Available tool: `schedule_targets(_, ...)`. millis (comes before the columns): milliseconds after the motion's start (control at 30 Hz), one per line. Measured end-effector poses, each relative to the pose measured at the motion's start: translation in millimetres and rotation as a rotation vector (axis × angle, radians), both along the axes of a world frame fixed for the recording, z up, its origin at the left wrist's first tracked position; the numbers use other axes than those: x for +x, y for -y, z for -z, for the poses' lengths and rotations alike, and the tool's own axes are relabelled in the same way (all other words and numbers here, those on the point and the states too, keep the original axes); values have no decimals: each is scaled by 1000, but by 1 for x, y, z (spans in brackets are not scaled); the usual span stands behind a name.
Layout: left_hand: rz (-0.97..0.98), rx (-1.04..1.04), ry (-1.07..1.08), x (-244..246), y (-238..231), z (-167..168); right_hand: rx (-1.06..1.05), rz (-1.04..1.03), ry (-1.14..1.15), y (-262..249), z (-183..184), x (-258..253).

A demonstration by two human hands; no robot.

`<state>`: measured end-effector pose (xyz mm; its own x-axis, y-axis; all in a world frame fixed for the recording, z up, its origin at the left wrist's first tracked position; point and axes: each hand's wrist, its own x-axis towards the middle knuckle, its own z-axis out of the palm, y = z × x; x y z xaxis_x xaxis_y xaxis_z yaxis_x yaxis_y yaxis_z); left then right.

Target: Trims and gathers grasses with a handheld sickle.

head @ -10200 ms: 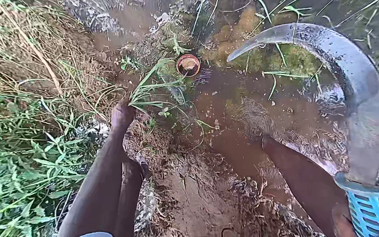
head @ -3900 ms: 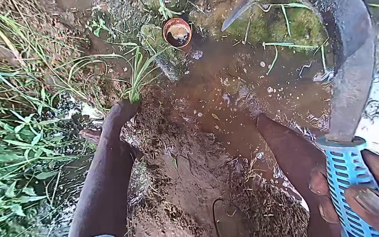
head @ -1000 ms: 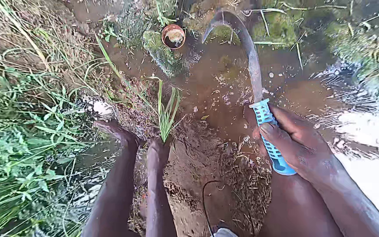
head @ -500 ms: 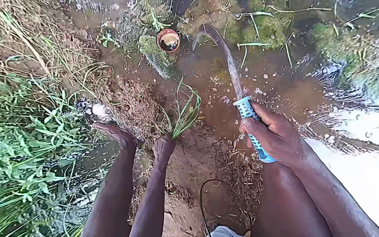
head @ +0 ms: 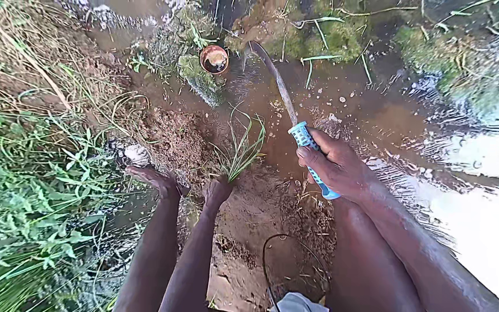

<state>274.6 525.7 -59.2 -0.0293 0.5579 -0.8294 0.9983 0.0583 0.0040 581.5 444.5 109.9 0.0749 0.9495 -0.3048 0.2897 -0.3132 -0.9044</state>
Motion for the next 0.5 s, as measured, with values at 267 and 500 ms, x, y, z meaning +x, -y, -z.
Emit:
schedule_targets(267, -85, 58, 202, 12, 7, -33, -9, -7, 8, 0, -2, 3)
schedule_targets(500, -307, 302, 383, 12, -18, -26, 0, 5, -8, 0, -2, 3)
